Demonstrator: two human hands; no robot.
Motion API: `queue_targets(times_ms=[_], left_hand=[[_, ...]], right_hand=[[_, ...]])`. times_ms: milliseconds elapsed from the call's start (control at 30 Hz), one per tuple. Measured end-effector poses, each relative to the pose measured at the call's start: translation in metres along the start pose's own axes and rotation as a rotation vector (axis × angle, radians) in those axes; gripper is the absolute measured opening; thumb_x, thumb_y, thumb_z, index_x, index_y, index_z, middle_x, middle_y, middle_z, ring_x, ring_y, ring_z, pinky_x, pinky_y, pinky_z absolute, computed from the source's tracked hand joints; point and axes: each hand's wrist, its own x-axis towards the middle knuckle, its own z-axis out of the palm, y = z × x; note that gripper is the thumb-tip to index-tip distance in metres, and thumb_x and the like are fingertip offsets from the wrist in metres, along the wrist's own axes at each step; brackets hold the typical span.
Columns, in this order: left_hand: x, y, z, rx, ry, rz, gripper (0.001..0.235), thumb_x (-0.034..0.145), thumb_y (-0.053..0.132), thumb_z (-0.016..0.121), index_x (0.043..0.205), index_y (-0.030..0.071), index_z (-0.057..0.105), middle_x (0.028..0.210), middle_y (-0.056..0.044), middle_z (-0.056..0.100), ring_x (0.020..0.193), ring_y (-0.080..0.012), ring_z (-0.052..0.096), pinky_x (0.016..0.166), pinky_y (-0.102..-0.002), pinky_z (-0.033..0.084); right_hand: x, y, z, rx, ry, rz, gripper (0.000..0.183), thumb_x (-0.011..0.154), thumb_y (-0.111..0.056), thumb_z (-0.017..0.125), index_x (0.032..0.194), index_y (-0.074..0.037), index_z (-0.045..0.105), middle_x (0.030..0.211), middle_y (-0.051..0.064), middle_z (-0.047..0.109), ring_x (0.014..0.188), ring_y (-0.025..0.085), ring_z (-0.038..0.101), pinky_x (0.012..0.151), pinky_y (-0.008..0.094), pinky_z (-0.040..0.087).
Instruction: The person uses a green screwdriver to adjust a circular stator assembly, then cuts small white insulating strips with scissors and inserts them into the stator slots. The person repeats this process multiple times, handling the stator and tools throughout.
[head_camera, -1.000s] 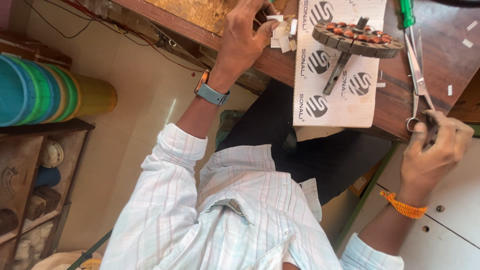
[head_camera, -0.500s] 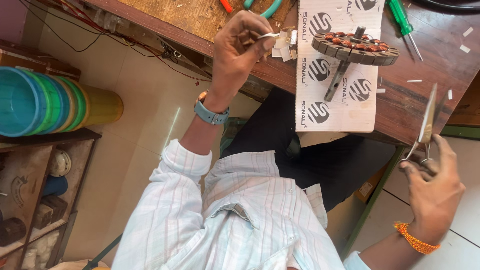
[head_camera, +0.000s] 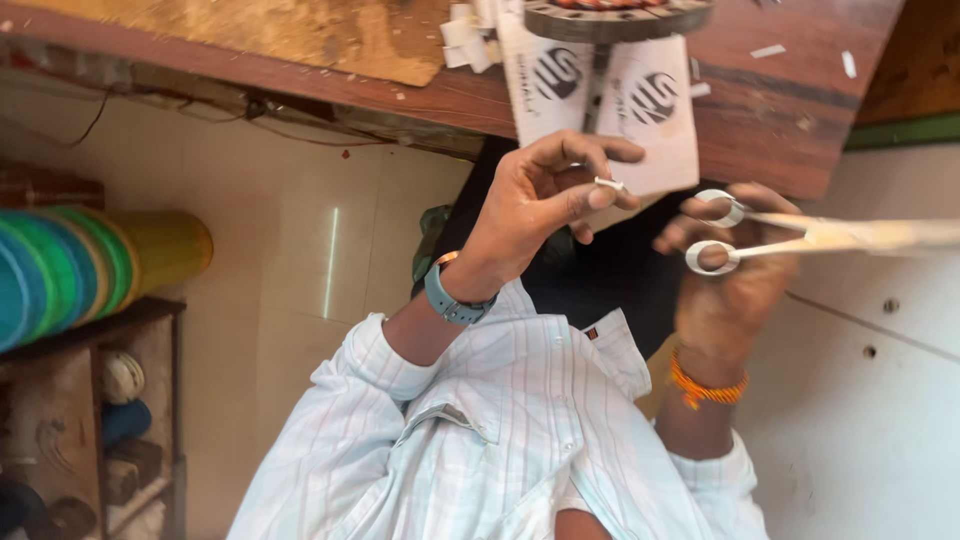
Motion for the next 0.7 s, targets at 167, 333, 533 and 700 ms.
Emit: queue_targets(times_ms=[167,333,533,700], left_hand=[[-0.005,-0.008,0.012,0.072,0.044,0.017,0.017,0.092,0.013,0.080,0.101,0.001,0.073,0.128,-0.004,0.059,0.084,-0.0072,0.062,0.064,-0.021,0.052],[-0.009,-0.016,0.009,0.084,0.089,0.040,0.014,0.093,0.009,0.080,0.103,0.000,0.076,0.116,-0.006,0.064,0.083,-0.0076,0.062,0.069,-0.021,0.051],[-0.014,-0.026,0.002,0.069,0.084,0.062,0.011,0.096,0.003,0.077,0.107,0.000,0.077,0.112,-0.007,0.068,0.090,-0.0088,0.064,0.077,-0.022,0.054],[-0.014,-0.027,0.010,0.143,0.062,0.102,0.012,0.099,0.007,0.075,0.109,0.001,0.075,0.112,-0.005,0.069,0.092,-0.0082,0.065,0.080,-0.023,0.056]], right_hand=[[0.005,-0.006,0.031,-0.016,-0.081,0.007,0.053,0.097,-0.023,0.087,0.129,0.004,0.054,0.108,0.017,0.070,0.096,0.023,0.075,0.084,0.033,0.066],[0.013,-0.012,0.038,-0.147,-0.081,0.067,0.039,0.096,-0.011,0.086,0.119,0.007,0.060,0.101,0.019,0.074,0.091,0.022,0.076,0.083,0.032,0.066],[0.017,-0.013,0.033,-0.217,-0.088,0.218,0.042,0.090,-0.007,0.084,0.121,0.006,0.059,0.102,0.018,0.075,0.092,0.023,0.077,0.083,0.033,0.067],[0.016,-0.010,0.028,-0.229,-0.098,0.274,0.039,0.089,-0.008,0.084,0.118,0.004,0.060,0.101,0.014,0.073,0.087,0.018,0.075,0.079,0.030,0.065]])
